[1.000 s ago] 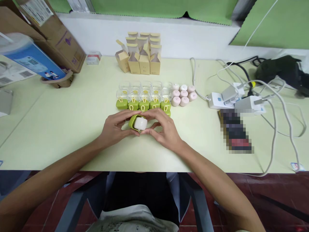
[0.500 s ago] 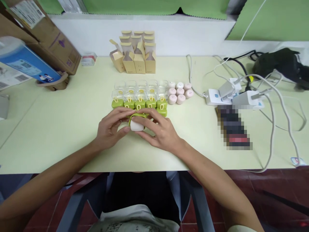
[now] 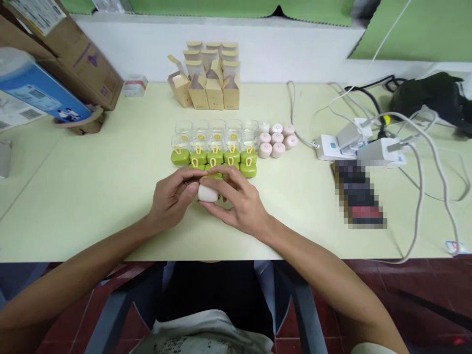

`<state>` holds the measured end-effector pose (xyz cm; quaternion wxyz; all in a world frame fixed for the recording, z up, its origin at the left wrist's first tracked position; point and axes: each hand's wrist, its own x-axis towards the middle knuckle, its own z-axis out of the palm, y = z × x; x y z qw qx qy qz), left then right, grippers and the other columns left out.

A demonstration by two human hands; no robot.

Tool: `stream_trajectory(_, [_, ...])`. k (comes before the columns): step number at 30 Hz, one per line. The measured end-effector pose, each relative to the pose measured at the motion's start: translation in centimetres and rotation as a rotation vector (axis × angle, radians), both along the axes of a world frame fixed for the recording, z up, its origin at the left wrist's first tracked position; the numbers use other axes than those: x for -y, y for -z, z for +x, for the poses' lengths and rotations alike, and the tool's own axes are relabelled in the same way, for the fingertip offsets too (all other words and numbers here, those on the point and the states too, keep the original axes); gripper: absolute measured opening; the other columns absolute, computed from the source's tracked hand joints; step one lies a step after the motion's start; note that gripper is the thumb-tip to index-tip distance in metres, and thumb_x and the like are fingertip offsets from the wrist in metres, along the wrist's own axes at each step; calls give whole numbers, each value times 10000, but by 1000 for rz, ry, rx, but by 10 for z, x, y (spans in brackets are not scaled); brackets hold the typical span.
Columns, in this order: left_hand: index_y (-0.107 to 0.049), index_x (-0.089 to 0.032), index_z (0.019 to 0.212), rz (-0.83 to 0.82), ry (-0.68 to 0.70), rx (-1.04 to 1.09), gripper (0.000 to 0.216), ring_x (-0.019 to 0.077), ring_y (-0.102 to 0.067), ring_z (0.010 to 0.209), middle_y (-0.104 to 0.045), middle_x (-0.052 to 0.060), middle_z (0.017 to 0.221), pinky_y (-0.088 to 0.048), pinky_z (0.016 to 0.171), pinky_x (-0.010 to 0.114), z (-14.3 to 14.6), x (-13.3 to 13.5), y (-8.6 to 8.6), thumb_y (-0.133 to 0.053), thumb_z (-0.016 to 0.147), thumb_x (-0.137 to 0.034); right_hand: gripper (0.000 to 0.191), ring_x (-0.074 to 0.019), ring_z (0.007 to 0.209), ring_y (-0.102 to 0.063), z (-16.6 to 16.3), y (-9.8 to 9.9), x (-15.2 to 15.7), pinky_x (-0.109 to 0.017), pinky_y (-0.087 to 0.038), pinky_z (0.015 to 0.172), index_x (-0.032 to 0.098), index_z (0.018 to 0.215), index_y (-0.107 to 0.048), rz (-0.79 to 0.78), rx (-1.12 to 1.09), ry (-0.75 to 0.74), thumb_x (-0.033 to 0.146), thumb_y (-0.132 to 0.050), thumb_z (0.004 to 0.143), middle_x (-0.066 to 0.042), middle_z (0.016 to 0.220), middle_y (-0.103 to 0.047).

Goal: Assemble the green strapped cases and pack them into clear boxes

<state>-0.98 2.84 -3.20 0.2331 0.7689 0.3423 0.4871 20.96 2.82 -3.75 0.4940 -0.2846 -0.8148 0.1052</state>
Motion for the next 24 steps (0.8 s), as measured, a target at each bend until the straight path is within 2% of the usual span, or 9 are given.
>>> stream_trajectory(8, [-751,-214,1266,-42,27,16,306,156,-767,933,-824,57,1099,-616,840,264,-1,-3,-2,-622,1137,-460,335,-311,1210,-759,-1,-2,-1,-495,-697,915,322,1346,-741,-8,-49,-13,332,-813,1019,-108,1292,-753])
stream_trajectory(15, [-801,-226,1267,-80,20,8,422,194,-756,944,-821,78,1077,-598,827,313,0,-5,-2,-563,1150,-554,335,-293,1142,-744,1,-1,-2,-505,-713,902,331,1351,-756,-119,-34,-41,442,-794,1037,-115,1347,-688])
stream_trajectory(18, [-807,-237,1279,-82,5,19,431,198,-757,970,-823,75,1097,-598,864,326,1,-6,-1,-569,1145,-572,348,-310,1202,-721,0,-1,0,-484,-716,874,322,1361,-747,-99,-35,-11,436,-793,1036,-120,1319,-694])
stream_trajectory(24, [-814,-248,1282,-68,-29,-10,421,208,-771,994,-834,68,1113,-612,873,335,2,-6,-2,-571,1146,-563,326,-309,1165,-740,-3,-2,1,-454,-727,782,314,1373,-734,-31,-42,35,370,-763,1054,-127,1292,-718])
